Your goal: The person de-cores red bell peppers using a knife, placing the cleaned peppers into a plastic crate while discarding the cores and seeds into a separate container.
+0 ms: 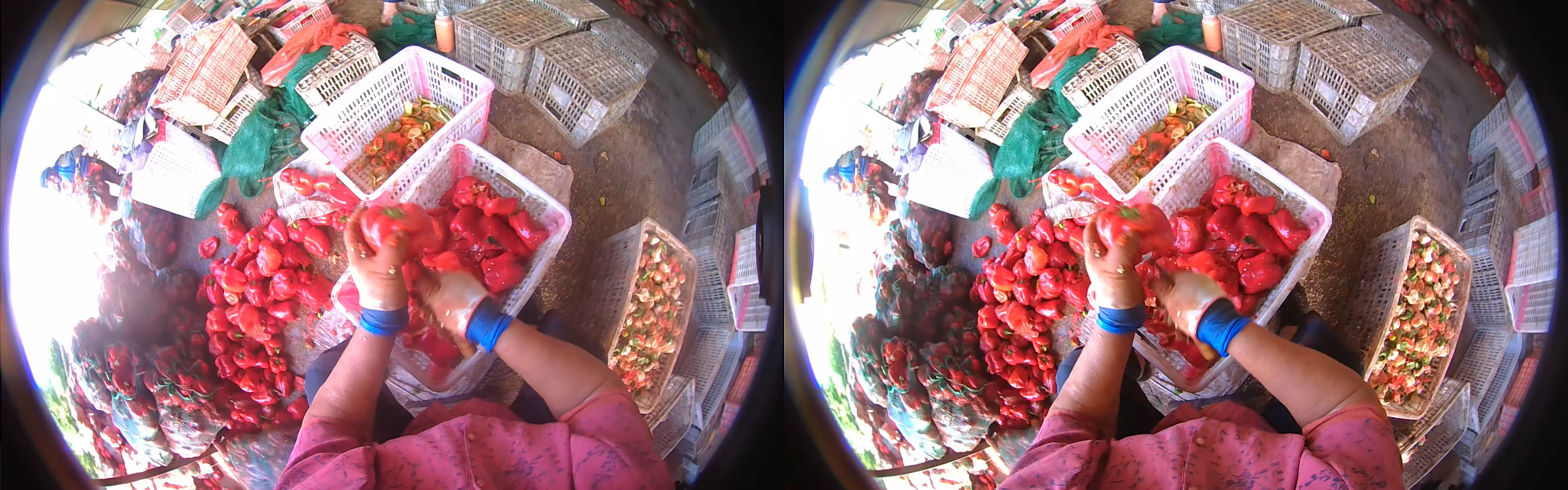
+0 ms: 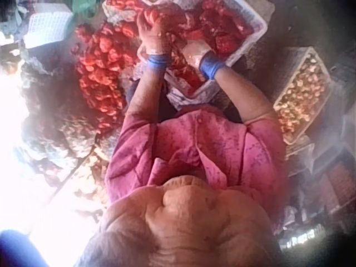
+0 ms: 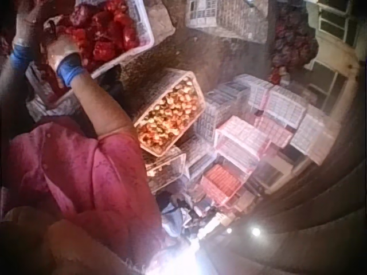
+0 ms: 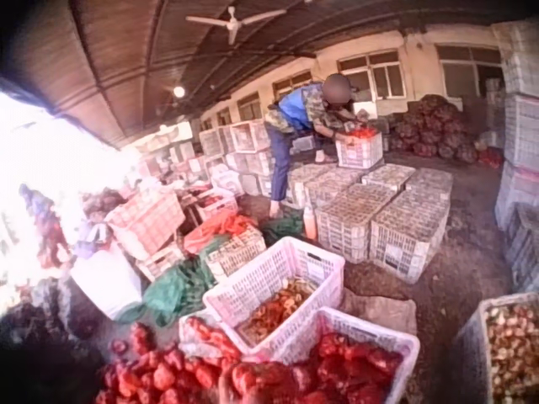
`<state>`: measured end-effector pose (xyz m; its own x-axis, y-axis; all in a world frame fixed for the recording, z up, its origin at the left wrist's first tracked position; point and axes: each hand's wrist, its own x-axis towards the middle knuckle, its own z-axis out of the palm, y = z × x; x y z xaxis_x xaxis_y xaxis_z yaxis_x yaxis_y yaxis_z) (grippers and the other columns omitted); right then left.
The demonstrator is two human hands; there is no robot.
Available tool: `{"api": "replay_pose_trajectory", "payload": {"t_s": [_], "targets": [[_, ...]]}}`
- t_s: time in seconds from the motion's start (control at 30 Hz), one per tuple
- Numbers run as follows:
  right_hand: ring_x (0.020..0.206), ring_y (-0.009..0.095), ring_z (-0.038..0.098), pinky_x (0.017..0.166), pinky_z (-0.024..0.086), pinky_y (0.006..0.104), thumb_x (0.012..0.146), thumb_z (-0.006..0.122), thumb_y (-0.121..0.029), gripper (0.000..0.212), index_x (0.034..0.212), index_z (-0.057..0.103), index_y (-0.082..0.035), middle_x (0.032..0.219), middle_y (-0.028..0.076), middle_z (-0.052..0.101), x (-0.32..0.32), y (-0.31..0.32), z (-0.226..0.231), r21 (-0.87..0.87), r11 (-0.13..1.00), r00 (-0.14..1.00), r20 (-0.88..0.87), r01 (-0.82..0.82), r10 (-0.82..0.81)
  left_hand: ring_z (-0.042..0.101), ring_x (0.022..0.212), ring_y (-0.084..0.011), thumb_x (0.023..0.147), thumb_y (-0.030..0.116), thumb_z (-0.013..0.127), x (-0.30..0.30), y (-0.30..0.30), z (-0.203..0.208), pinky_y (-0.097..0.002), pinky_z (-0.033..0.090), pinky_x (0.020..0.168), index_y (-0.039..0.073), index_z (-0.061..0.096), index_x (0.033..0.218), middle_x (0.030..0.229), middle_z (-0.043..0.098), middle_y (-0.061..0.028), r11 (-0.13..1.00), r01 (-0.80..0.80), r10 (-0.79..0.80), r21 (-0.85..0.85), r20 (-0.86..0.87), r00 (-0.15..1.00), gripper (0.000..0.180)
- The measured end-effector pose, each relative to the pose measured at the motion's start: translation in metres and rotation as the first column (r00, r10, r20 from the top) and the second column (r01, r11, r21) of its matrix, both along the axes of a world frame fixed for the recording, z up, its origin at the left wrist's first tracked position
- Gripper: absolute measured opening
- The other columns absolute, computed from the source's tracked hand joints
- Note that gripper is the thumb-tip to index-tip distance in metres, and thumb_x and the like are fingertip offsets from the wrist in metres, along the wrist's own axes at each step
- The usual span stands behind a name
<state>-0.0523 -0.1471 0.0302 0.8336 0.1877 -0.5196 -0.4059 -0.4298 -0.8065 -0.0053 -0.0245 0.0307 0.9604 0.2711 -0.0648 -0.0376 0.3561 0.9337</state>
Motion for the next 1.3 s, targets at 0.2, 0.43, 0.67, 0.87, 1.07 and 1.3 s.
{"api": "replay_pose_trajectory", "payload": {"t_s": [0.2,0.43,0.67,0.87,1.07,1.3], "targets": [[0.050,0.014,0.058,0.042,0.047,0.0296,0.093,0.063,-0.046,0.051,0.124,0.060,-0.006,0.075,0.005,0.066,0.012,-0.018,-0.017,0.323,0.881,0.900,0.154,0.344,-0.408,0.063,0.102,-0.0227,0.078,0.010,0.070,0.015,0.017,0.017,-0.0363,0.053,0.093,0.001,0.047,0.129,0.113,0.062,-0.0107,0.971,0.111,-0.082,-0.214,0.138,0.987,0.057],[0.069,0.015,0.065,0.058,0.052,0.0284,0.081,0.074,-0.052,0.064,0.118,0.063,-0.001,0.094,0.008,0.070,0.041,-0.030,0.012,0.434,0.852,0.923,0.107,0.293,-0.371,0.062,0.104,-0.0198,0.083,0.019,0.075,0.002,0.019,-0.022,-0.0341,0.051,0.091,0.002,0.038,0.142,0.120,0.060,-0.0097,0.887,0.435,-0.444,-0.155,-0.029,0.895,0.072],[0.092,0.019,0.065,0.082,0.052,0.0343,0.084,0.074,-0.036,0.050,0.117,0.064,0.000,0.101,0.012,0.070,0.044,-0.029,-0.012,0.345,0.909,0.929,0.200,0.232,-0.313,0.070,0.090,-0.0242,0.083,0.017,0.067,-0.003,0.015,-0.007,-0.0374,0.058,0.064,0.008,0.059,0.122,0.111,0.068,-0.0108,0.789,0.496,-0.604,-0.362,-0.310,0.734,0.041],[0.085,0.012,0.062,0.073,0.050,0.0272,0.084,0.074,-0.032,0.036,0.107,0.067,-0.006,0.093,0.003,0.068,0.026,-0.034,0.015,0.525,0.807,0.963,-0.116,0.269,-0.245,0.068,0.074,-0.0158,0.076,0.009,0.073,-0.013,0.021,-0.005,-0.0319,0.055,0.056,0.008,0.052,0.129,0.098,0.068,-0.0059,0.849,0.510,-0.526,-0.136,-0.304,0.794,0.057],[0.063,0.014,0.064,0.053,0.050,0.0297,0.083,0.070,-0.036,0.037,0.099,0.071,-0.003,0.080,0.007,0.068,0.022,-0.056,0.002,0.416,0.855,0.950,-0.173,0.310,-0.260,0.065,0.093,-0.0163,0.073,0.007,0.076,-0.016,0.029,0.002,-0.0271,0.051,0.083,-0.001,0.057,0.121,0.102,0.067,-0.0072,0.739,0.643,-0.674,-0.200,-0.237,0.700,0.052],[0.053,0.013,0.059,0.044,0.045,0.0274,0.090,0.058,-0.040,0.036,0.089,0.068,-0.006,0.066,0.005,0.062,0.031,-0.059,0.007,0.302,0.877,0.922,-0.222,0.374,-0.316,0.064,0.090,-0.0184,0.081,0.034,0.075,-0.011,0.031,-0.011,-0.0301,0.052,0.072,0.003,0.054,0.127,0.107,0.066,-0.0077,0.536,0.607,-0.762,-0.586,-0.027,0.647,0.059]]}}
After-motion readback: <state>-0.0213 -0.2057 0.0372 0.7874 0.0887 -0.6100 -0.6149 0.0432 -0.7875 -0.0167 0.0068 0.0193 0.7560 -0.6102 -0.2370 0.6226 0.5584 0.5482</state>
